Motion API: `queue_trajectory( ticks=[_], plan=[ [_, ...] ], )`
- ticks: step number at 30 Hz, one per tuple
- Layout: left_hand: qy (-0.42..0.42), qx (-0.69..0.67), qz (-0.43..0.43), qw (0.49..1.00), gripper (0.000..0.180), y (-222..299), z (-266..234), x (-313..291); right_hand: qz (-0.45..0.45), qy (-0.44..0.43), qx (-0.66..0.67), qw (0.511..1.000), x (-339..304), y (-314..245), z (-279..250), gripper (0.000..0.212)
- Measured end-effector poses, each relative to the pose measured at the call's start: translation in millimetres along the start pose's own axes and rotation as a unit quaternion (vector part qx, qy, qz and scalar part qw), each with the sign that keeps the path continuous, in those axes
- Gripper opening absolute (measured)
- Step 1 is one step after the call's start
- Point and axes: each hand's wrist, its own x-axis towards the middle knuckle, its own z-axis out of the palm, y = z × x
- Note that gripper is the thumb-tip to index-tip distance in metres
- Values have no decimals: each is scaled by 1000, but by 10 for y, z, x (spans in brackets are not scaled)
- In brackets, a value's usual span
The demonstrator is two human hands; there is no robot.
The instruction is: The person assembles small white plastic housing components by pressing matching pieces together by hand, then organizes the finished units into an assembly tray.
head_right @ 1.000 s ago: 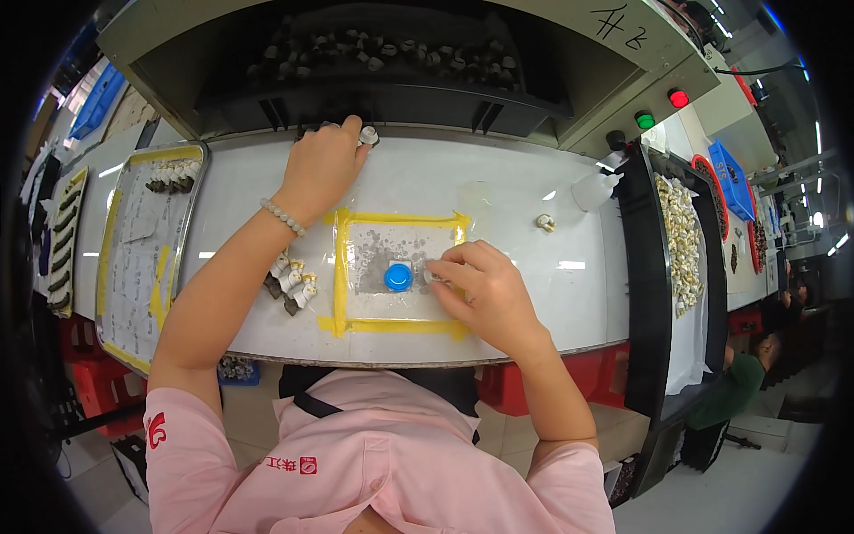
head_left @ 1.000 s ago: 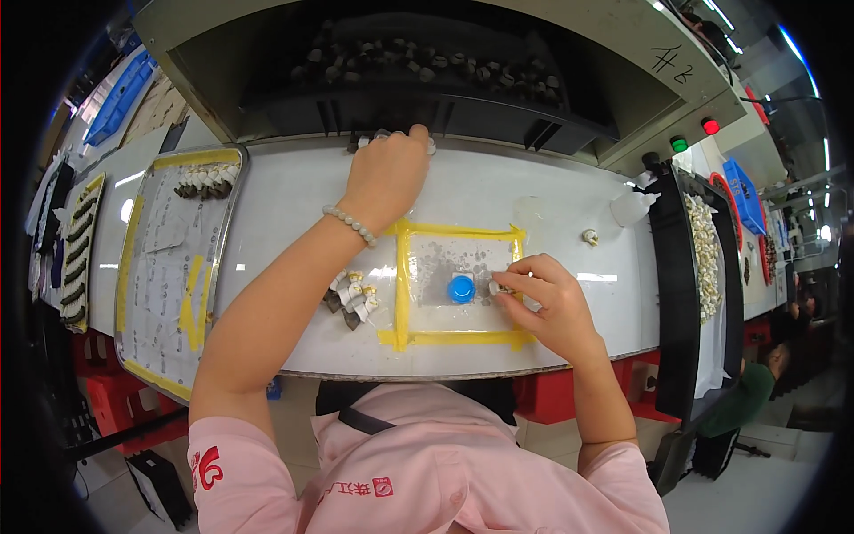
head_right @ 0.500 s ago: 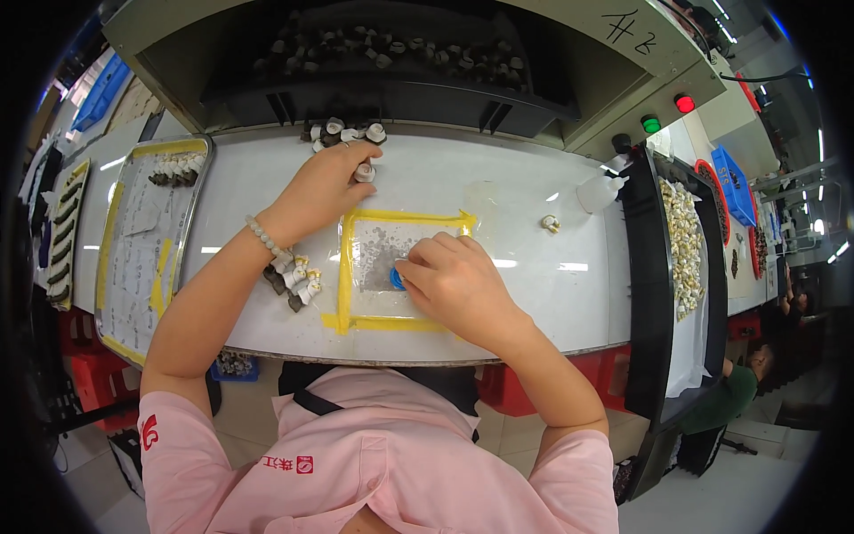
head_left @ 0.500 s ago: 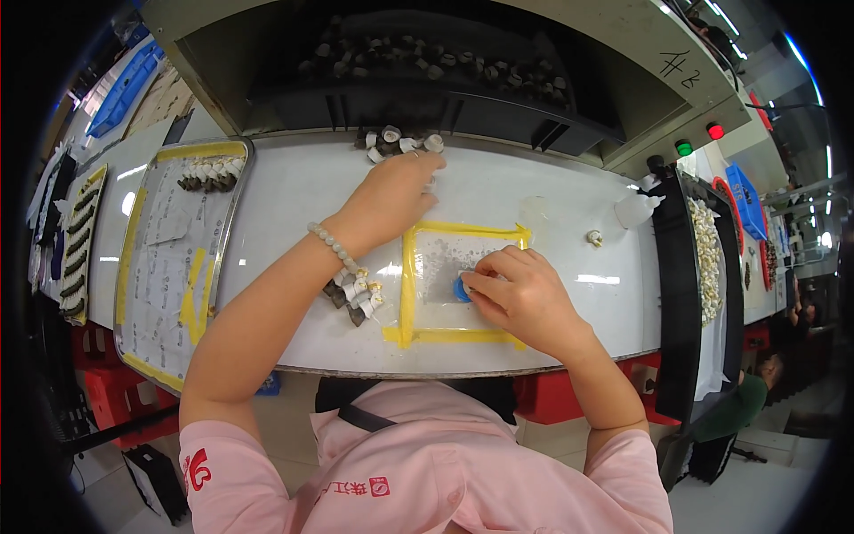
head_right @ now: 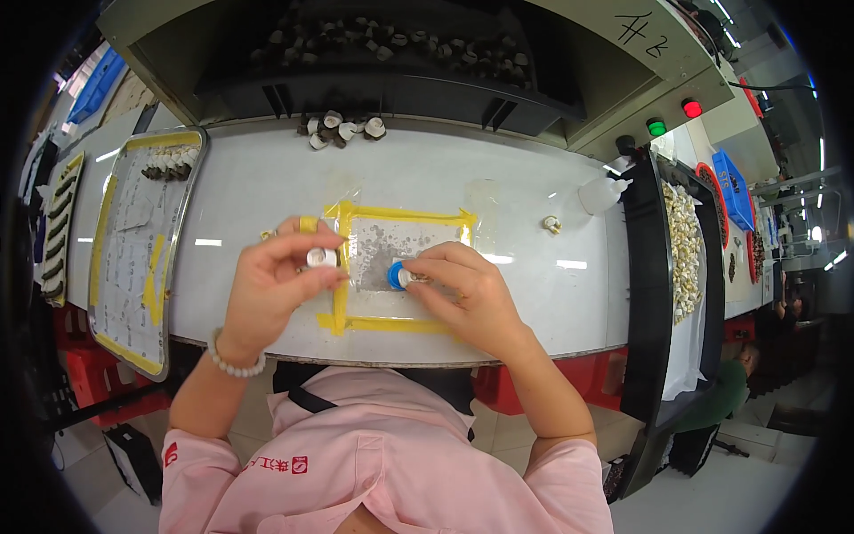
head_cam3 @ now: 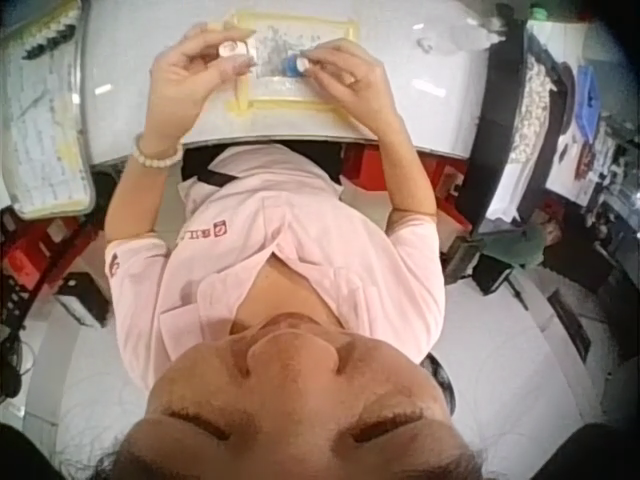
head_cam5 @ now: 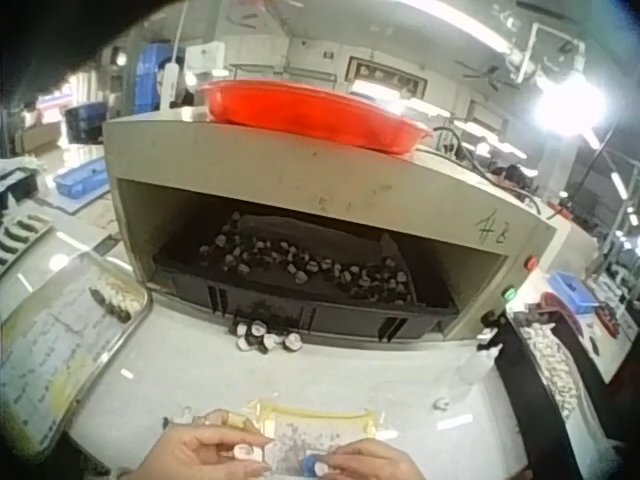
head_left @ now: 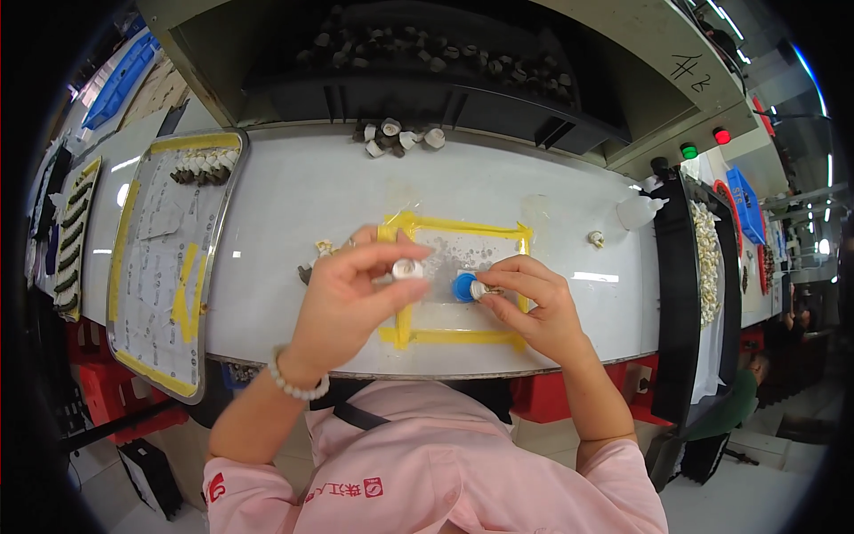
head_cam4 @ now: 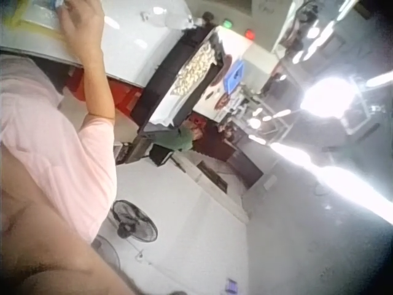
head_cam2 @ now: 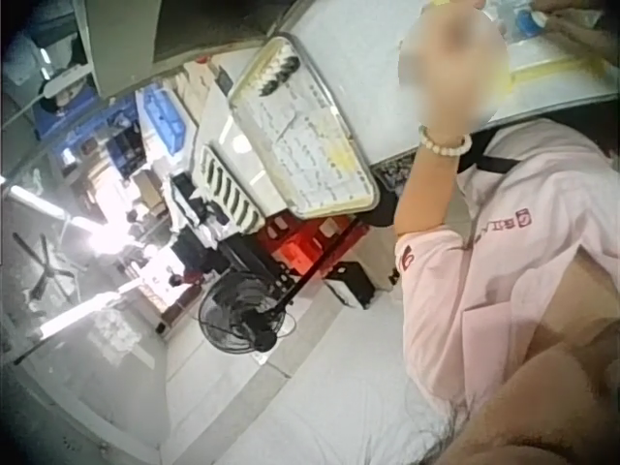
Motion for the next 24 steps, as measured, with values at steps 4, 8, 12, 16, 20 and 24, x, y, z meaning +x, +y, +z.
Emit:
queue_trajectory(
  ticks=[4,8,12,16,20,24],
  plan=[
    [-6,-141,-110,984,40,-22,88,-314,7,13,7,1000,-21,9,38,22],
    [-3,-229,-129,965,47,-89,233,-459,24,18,3,1000,-19,-11,76,23],
    [-19,-253,-123,959,38,-300,271,-548,11,17,80,997,-61,-75,62,24],
    [-3,-273,-190,943,32,-306,322,-551,22,-22,178,984,-116,-138,90,26],
    [12,-266,-193,944,30,-341,340,-561,12,-42,189,981,-125,-166,118,26],
    [11,-305,-175,936,25,-415,323,-580,14,-62,176,982,-123,-203,111,26]
  ],
)
